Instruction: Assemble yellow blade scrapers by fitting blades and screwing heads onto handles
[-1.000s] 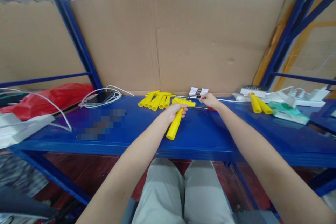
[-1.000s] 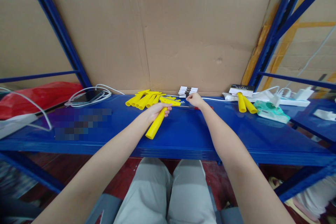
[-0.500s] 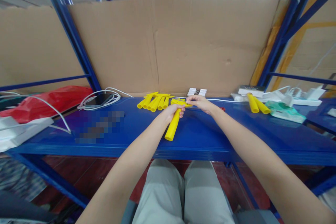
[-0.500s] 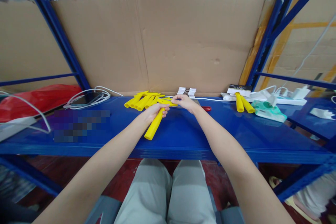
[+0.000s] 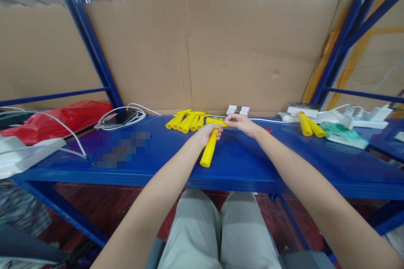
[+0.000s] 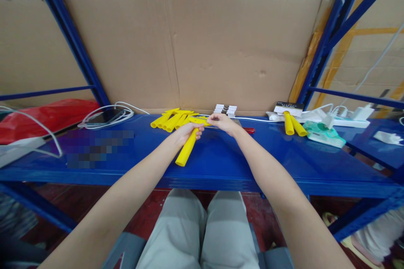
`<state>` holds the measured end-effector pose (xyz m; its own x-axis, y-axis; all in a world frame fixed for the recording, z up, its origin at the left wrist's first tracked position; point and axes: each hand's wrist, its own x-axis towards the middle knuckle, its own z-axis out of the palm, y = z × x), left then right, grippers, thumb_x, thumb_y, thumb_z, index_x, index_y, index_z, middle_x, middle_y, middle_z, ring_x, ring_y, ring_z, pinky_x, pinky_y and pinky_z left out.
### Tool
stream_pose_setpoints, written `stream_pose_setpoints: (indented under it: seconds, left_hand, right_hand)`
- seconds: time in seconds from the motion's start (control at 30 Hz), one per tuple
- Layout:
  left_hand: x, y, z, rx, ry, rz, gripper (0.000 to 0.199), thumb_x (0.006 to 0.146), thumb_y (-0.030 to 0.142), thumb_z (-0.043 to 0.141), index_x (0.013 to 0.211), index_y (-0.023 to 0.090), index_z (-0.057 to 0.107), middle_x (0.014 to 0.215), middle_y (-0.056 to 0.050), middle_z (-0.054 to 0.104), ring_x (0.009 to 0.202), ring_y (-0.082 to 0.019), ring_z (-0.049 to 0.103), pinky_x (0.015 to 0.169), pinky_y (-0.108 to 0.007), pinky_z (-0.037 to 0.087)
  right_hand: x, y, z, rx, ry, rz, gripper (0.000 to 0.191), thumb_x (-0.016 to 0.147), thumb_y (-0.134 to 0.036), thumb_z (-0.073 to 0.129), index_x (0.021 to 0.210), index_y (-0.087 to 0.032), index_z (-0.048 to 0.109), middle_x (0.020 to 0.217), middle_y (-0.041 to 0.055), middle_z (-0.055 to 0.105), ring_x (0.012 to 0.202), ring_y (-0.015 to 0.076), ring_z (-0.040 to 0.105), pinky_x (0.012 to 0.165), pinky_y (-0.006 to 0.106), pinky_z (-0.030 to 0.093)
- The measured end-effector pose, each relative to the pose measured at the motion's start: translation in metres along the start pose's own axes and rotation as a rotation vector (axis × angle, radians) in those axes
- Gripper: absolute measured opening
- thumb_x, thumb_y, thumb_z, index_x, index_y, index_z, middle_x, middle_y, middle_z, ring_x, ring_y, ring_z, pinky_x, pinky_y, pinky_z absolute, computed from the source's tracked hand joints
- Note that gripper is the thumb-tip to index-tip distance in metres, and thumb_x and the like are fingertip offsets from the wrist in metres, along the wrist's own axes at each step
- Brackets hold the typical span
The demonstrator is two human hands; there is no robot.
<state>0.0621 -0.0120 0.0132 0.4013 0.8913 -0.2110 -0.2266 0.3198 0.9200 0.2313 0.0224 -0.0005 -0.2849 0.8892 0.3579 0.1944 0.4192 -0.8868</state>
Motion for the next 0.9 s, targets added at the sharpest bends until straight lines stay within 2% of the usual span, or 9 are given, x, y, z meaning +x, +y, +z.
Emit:
stream_pose_setpoints:
  seconds: [0.13, 0.27, 0.5, 0.9]
  left_hand:
    - [0.003, -0.001, -0.003, -0.017, -0.012, -0.010, 0.017, 0.085, 0.002, 0.046, 0.073, 0.014, 0.050, 0.049, 0.006, 0.043, 0.033, -0.004, 0.035, 0.033, -0.014, 0.029]
    - [0.003, -0.001, -0.004, -0.019, -0.015, -0.004, 0.016, 0.086, 0.003, 0.044, 0.076, 0.013, 0.051, 0.049, 0.005, 0.044, 0.033, -0.004, 0.035, 0.033, -0.014, 0.030]
    - [0.004, -0.002, -0.003, 0.004, 0.019, 0.013, 0.019, 0.084, 0.002, 0.043, 0.094, 0.013, 0.056, 0.048, 0.006, 0.044, 0.033, -0.005, 0.035, 0.033, -0.014, 0.030]
    - [0.001, 0.000, -0.001, 0.024, 0.007, -0.012, 0.017, 0.087, 0.003, 0.039, 0.083, 0.013, 0.052, 0.046, 0.006, 0.044, 0.032, -0.004, 0.034, 0.032, -0.014, 0.030]
  right_hand:
    - [-0.001, -0.001, 0.001, 0.005, -0.012, 0.042, 0.019, 0.061, -0.028, 0.073, 0.068, -0.018, 0.059, 0.072, -0.0030, 0.061, 0.072, 0.0113, 0.055, 0.073, 0.025, 0.044]
    - [-0.001, -0.002, 0.004, 0.060, -0.002, 0.090, 0.020, 0.062, -0.025, 0.072, 0.070, -0.019, 0.056, 0.071, -0.0037, 0.061, 0.071, 0.0108, 0.057, 0.069, 0.024, 0.045]
    - [-0.004, -0.007, 0.007, 0.133, 0.040, 0.165, 0.024, 0.062, -0.015, 0.069, 0.080, -0.021, 0.054, 0.073, -0.0047, 0.060, 0.071, 0.0108, 0.058, 0.061, 0.021, 0.043]
    - [-0.002, -0.008, 0.012, 0.213, 0.070, 0.206, 0.025, 0.062, -0.005, 0.063, 0.079, -0.020, 0.053, 0.067, -0.0055, 0.057, 0.065, 0.0098, 0.055, 0.055, 0.021, 0.038]
